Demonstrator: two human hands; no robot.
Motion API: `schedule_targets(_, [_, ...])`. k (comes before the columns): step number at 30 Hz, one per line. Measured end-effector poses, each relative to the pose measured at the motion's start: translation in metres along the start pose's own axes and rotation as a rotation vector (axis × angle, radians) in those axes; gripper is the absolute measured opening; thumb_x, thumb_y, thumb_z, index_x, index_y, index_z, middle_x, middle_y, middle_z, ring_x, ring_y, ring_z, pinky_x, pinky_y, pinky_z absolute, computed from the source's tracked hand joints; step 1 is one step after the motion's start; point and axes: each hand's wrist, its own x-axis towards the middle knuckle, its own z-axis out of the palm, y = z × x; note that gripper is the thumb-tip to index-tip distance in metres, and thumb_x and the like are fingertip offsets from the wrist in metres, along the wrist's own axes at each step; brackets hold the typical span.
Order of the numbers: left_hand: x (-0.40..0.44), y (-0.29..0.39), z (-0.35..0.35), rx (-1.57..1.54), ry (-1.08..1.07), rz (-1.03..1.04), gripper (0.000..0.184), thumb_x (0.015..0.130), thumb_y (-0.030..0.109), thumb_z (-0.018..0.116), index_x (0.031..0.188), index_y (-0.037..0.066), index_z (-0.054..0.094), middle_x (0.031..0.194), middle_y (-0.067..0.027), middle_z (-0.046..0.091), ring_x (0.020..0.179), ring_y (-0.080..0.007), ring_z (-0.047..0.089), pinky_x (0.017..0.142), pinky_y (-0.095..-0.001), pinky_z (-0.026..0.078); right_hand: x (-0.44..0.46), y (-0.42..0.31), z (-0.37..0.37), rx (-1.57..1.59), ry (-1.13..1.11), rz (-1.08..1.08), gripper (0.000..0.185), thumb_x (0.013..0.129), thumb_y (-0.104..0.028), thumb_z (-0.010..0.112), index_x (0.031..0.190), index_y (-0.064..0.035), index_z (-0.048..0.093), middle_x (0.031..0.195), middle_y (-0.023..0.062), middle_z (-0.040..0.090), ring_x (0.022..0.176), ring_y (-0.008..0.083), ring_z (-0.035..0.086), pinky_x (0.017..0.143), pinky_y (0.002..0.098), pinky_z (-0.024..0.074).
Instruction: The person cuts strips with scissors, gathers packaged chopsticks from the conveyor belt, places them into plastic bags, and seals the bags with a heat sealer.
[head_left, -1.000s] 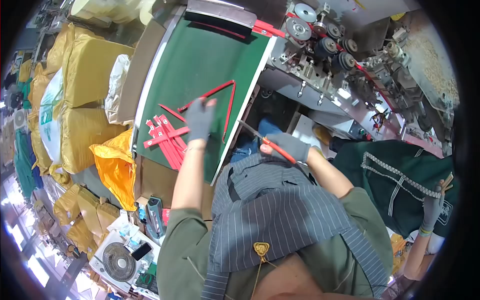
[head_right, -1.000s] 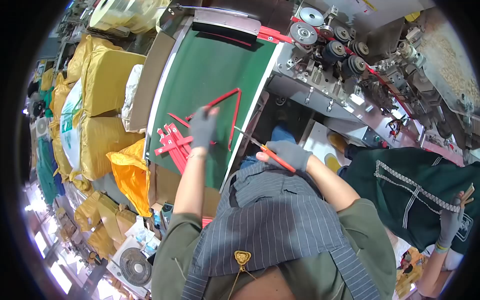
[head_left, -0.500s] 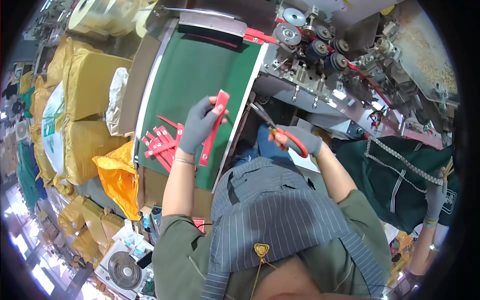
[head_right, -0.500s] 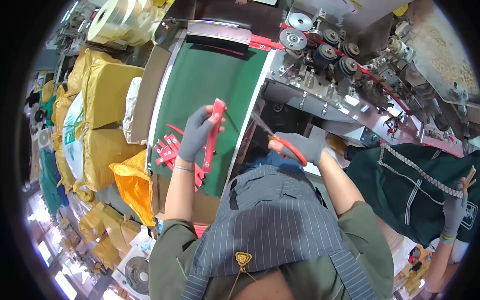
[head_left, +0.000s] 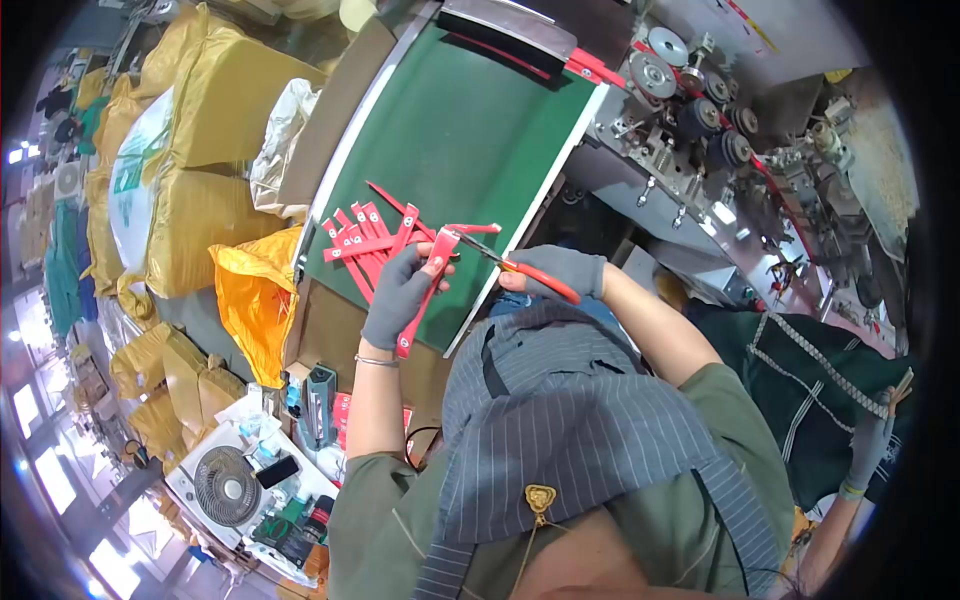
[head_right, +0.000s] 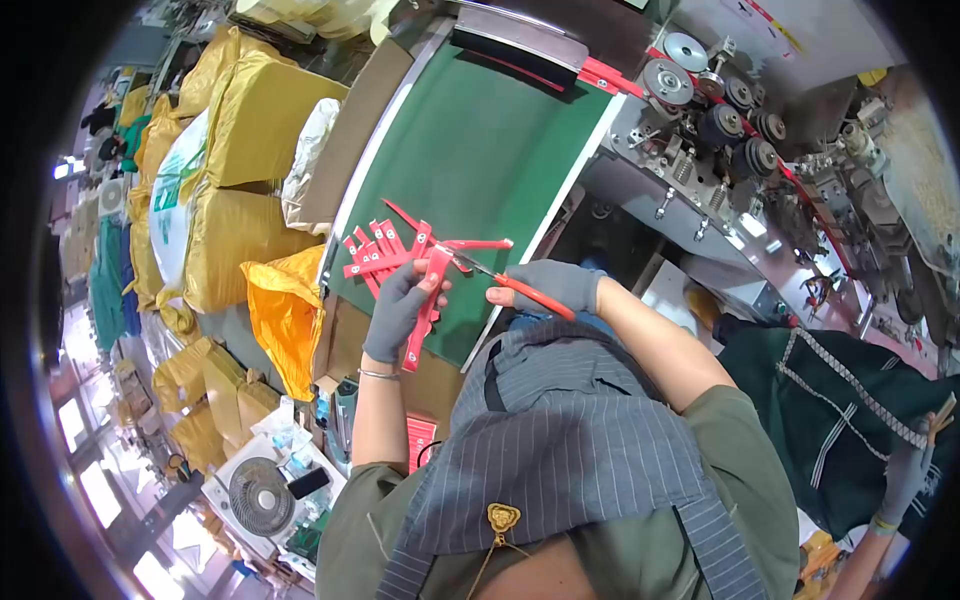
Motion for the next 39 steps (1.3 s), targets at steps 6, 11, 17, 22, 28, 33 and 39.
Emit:
schedule_targets(6, [-0.001,0.002,-0.002,0.020,-0.005,0.000,0.021,0.094,0.015,0.057,0.112,0.003,0.059,0.091,-0.0042,0.065,0.073,-0.0094,0.061,0.064,-0.0224,0.049,0.003,-0.004,-0.003,-0.045,-0.033,0.080,0.066,0.092,-0.065,0.041,0.085,-0.0019,0.060,0.070,0.0107,0.057,0.069,0.0216,0.057,0.068,0.0362,0.0462])
schedule_targets(11, [0.000,0.003,-0.006,0.025,-0.015,0.002,0.021,0.094,0.015,0.057,0.111,0.003,0.059,0.090,-0.0037,0.065,0.073,-0.0089,0.061,0.064,-0.0225,0.049,0.002,-0.011,-0.004,-0.006,0.039,0.167,0.066,0.090,-0.065,0.046,0.083,-0.0018,0.063,0.066,0.0095,0.059,0.065,0.0198,0.058,0.066,0.0348,0.0469])
schedule_targets(17, [0.021,-0.010,-0.010,0.003,0.269,0.105,0.022,0.095,0.015,0.054,0.112,0.002,0.059,0.091,-0.0041,0.065,0.074,-0.0085,0.060,0.068,-0.0228,0.049,-0.004,-0.006,0.000,0.017,0.265,0.109,0.058,0.091,-0.058,0.052,0.085,-0.0009,0.062,0.069,0.0125,0.059,0.068,0.0195,0.058,0.069,0.0348,0.0471])
schedule_targets(22, [0.078,-0.081,-0.045,0.963,0.946,0.441,0.047,0.084,0.033,0.065,0.111,-0.004,0.056,0.112,-0.0223,0.061,0.096,-0.0385,0.061,0.087,-0.0448,0.047,-0.020,0.018,0.001,0.032,0.371,0.072,0.047,0.094,-0.048,0.052,0.093,-0.0019,0.059,0.074,0.0060,0.056,0.064,0.0128,0.053,0.061,0.0287,0.0453])
schedule_targets(28, [0.159,-0.069,0.006,1.181,0.634,-0.042,0.041,0.083,0.040,0.062,0.097,0.001,0.059,0.103,-0.0210,0.065,0.093,-0.0379,0.064,0.083,-0.0446,0.050,-0.039,0.025,0.018,0.091,0.337,0.126,0.042,0.095,-0.047,0.052,0.094,-0.0050,0.060,0.072,0.0009,0.055,0.062,0.0096,0.053,0.056,0.0262,0.0444])
schedule_targets(33, [0.190,-0.072,-0.004,1.118,0.584,-0.027,0.025,0.081,0.028,0.058,0.089,0.004,0.062,0.091,-0.0234,0.067,0.082,-0.0387,0.067,0.074,-0.0496,0.051,-0.065,0.026,0.023,0.025,0.512,0.153,0.043,0.089,-0.044,0.063,0.082,-0.0023,0.056,0.068,0.0125,0.055,0.066,0.0189,0.055,0.063,0.0350,0.0444])
schedule_targets(39, [0.085,0.010,0.033,0.121,-0.049,0.053,0.018,0.097,0.018,0.051,0.097,0.002,0.060,0.078,-0.0022,0.060,0.061,-0.0067,0.055,0.054,-0.0216,0.045,-0.064,0.022,-0.013,0.713,0.935,-0.078,0.022,0.083,-0.011,0.070,0.095,-0.0018,0.053,0.093,0.0121,0.064,0.071,0.0128,0.061,0.064,0.0270,0.0512])
